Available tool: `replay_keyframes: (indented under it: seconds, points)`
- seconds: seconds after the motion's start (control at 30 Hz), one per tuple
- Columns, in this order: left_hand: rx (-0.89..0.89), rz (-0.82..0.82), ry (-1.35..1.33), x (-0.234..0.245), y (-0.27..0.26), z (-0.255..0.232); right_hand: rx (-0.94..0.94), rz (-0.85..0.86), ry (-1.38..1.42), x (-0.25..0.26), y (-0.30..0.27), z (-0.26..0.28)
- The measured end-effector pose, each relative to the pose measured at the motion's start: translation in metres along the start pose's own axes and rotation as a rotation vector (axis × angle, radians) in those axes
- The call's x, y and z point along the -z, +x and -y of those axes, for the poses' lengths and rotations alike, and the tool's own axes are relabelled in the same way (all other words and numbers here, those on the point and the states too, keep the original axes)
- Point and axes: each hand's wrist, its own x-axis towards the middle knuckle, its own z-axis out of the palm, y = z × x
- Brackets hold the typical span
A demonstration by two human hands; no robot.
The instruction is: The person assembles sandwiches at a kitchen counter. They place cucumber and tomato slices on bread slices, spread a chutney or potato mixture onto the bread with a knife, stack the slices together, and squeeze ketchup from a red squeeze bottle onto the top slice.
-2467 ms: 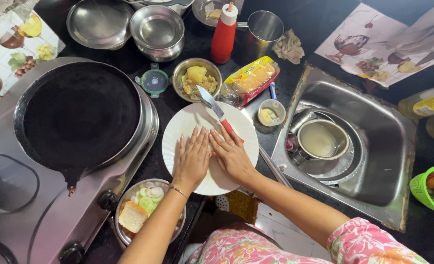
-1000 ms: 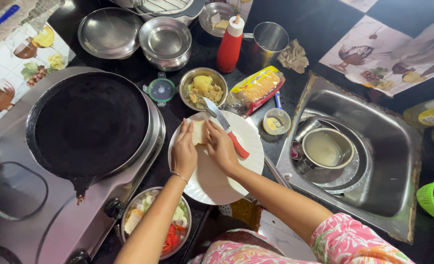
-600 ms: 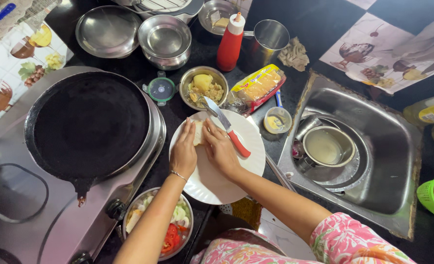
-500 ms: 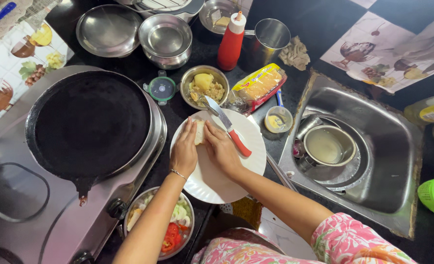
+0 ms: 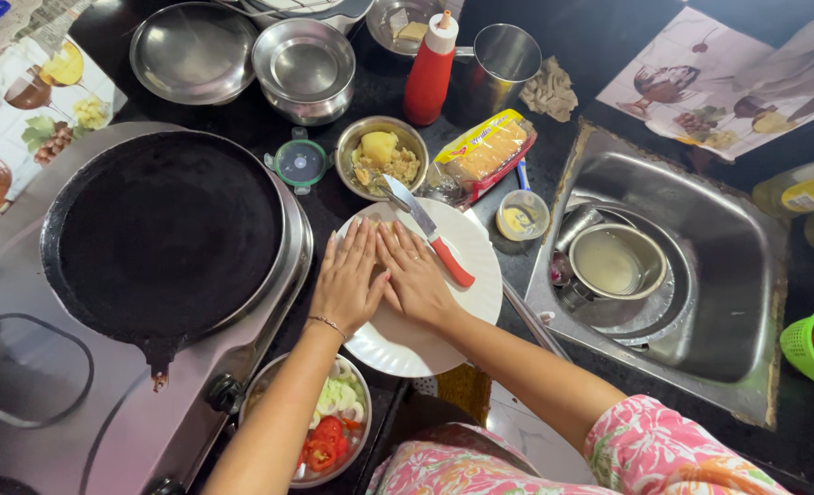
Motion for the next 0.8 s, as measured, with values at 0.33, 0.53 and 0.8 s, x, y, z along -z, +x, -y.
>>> replay_keyframes:
  seconds: [0.33,0.53,0.8]
  points:
    - [-0.053,0.021,0.085,-0.005,0.0,0.006,-0.079,0.024,0.014,-0.004,-0.004,0.009]
    - [-0.014,0.006,0.018,-0.006,0.0,0.005,-0.077,0.014,0.036,0.009,-0.001,0.014]
    - [0.055,-0.263,-0.148,0.018,0.04,-0.036,-0.25,-0.402,0.089,0.081,-0.005,-0.038]
